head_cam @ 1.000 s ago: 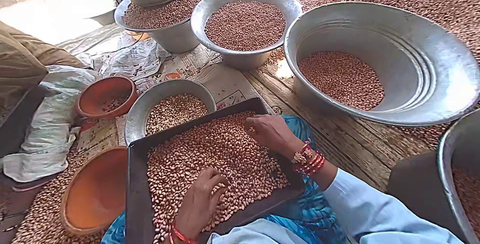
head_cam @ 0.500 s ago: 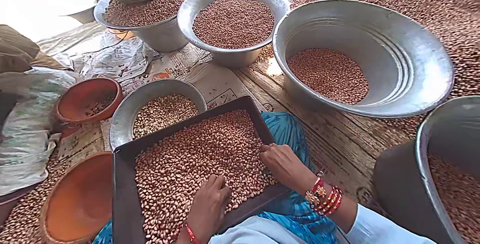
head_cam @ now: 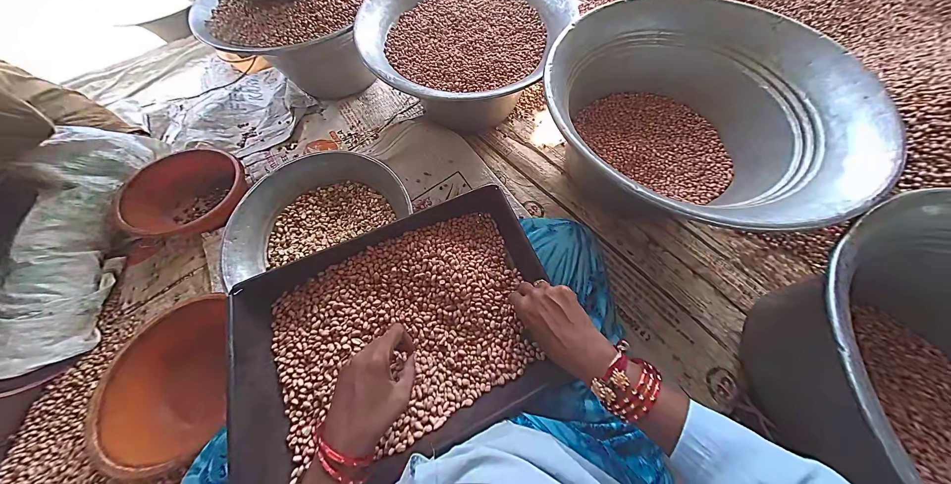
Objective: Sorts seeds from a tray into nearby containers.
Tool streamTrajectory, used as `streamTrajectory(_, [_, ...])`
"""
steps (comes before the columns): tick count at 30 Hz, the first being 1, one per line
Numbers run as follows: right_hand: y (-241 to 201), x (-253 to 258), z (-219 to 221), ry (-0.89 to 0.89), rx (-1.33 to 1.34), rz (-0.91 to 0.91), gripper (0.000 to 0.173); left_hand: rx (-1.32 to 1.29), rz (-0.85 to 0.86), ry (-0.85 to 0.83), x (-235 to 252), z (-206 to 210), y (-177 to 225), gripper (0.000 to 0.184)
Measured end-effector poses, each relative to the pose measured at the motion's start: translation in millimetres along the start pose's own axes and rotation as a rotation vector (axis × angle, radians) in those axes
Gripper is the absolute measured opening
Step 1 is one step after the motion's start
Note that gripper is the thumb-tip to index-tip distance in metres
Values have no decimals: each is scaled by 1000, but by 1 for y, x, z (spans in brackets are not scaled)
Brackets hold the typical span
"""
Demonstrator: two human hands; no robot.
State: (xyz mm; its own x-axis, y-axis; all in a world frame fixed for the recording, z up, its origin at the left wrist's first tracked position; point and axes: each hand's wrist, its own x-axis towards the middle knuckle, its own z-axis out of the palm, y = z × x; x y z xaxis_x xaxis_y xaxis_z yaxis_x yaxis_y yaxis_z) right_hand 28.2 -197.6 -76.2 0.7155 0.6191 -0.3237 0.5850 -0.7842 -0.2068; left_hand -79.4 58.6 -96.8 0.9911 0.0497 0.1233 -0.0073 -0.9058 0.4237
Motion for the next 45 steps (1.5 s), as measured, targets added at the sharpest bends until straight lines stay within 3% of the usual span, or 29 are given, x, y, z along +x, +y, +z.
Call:
streamTrajectory(4, [-2, 0, 1, 14, -20, 13, 22, -119, -18, 57, 1, 1, -1, 18])
streamTrajectory(9, [-3, 4, -14, -95, 21, 34, 21, -93, 95, -55, -3, 7, -13, 22])
streamTrajectory(14, [8, 4, -26, 91, 420, 75, 24, -5, 108, -120, -8, 20, -4, 14])
streamTrajectory(17, [-3, 3, -19, -15, 554, -34, 21, 20, 67, -195, -7, 18, 2, 11])
streamTrajectory(22, [-42, 1, 11, -194, 378, -309, 17, 12, 74, -270, -6, 13, -1, 12])
streamTrajectory(30, [-63, 3, 23, -200, 224, -311, 15, -25, 7, -316, -12, 15, 4, 14])
streamTrajectory(35, [-62, 3, 24, -222, 249, -300, 15, -357, -105, -93, 5, -6, -26, 31])
streamTrajectory(37, [-64, 5, 23, -254, 244, -284, 14, -289, -101, -42, 12, -10, -30, 35])
streamTrajectory(41, [-64, 7, 20, -314, 250, -267, 18, -21, -37, -68, 18, 7, -19, 19])
streamTrajectory(45, [-62, 7, 13, -349, 248, -253, 19, -52, -37, -106, 17, 12, -17, 14])
